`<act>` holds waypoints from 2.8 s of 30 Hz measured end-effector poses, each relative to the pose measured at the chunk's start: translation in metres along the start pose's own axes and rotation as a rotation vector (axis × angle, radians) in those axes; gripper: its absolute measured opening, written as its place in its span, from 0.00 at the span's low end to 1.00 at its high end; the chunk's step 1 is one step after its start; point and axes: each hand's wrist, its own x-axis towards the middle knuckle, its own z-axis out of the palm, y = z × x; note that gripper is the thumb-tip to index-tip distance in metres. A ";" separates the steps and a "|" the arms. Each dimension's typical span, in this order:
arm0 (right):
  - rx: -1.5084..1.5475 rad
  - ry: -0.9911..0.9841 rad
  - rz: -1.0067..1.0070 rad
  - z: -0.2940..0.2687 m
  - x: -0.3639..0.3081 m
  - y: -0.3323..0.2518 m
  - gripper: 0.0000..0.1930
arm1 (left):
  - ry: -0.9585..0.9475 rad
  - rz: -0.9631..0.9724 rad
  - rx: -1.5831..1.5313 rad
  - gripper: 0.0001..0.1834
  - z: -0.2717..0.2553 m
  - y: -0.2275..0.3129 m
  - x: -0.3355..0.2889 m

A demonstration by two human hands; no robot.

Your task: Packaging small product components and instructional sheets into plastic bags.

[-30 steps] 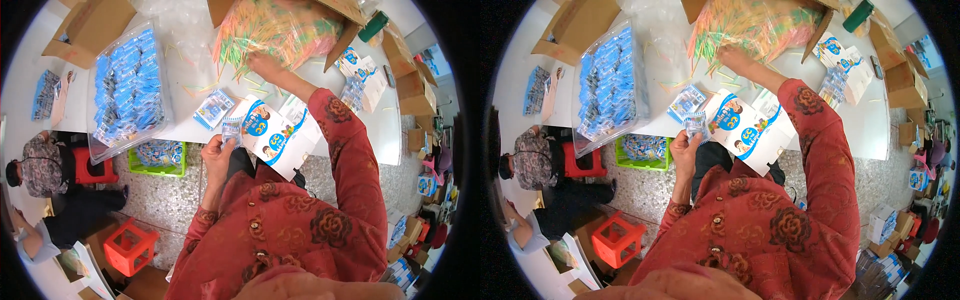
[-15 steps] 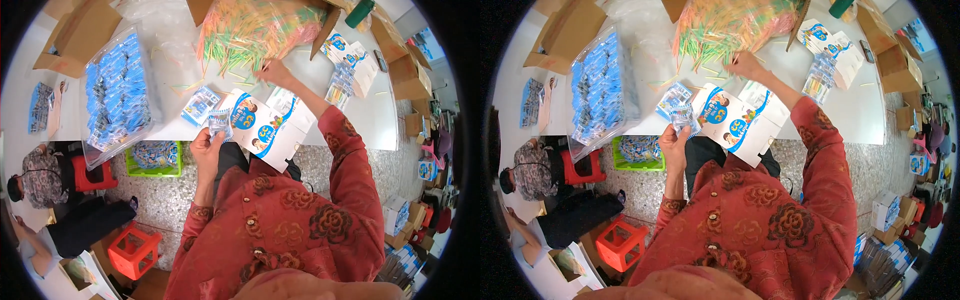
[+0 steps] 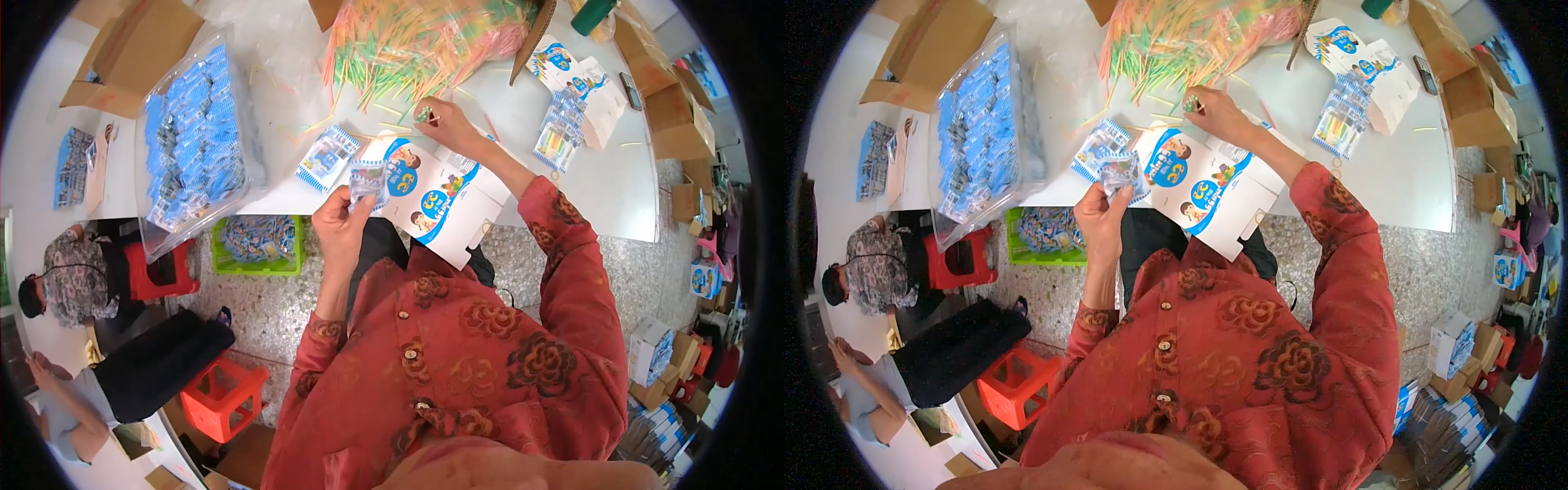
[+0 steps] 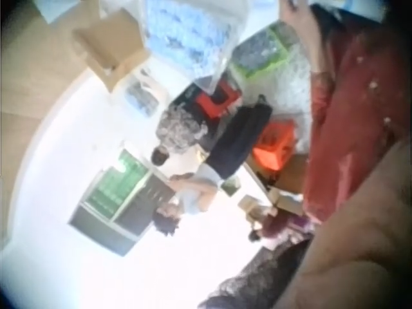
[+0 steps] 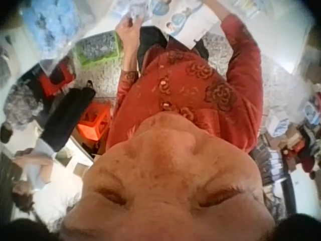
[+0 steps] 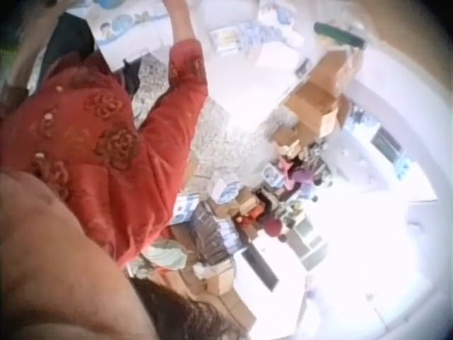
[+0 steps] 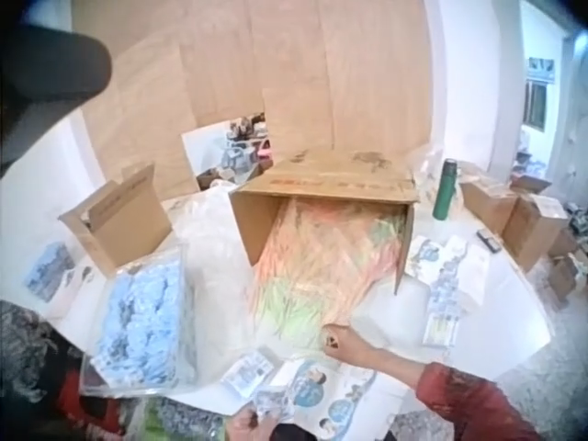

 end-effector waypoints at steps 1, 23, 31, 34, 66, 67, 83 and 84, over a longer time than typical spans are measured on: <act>-0.027 0.049 -0.096 0.001 -0.005 0.001 0.09 | 0.005 -0.006 0.005 0.05 0.002 0.002 0.000; -0.105 0.165 0.277 -0.022 -0.001 -0.002 0.19 | -0.046 0.007 -0.007 0.06 0.009 -0.003 0.003; 0.032 0.179 0.206 -0.025 -0.002 -0.028 0.15 | -0.055 -0.019 0.025 0.06 0.014 -0.001 0.006; 0.332 0.076 0.194 -0.043 -0.001 -0.051 0.13 | -0.043 -0.034 0.084 0.06 0.016 -0.004 0.009; 0.280 -0.233 -0.037 -0.056 -0.007 -0.133 0.07 | -0.120 -0.050 0.126 0.07 0.040 -0.005 0.034; 0.285 -0.218 -0.043 -0.054 -0.007 -0.129 0.07 | -0.134 -0.061 0.121 0.07 0.041 -0.007 0.036; 0.301 -0.176 -0.073 -0.071 0.009 -0.112 0.22 | -0.223 -0.052 -0.074 0.08 0.046 -0.020 0.039; 0.301 -0.178 -0.076 -0.074 0.012 -0.108 0.22 | -0.220 -0.054 -0.092 0.08 0.045 -0.020 0.039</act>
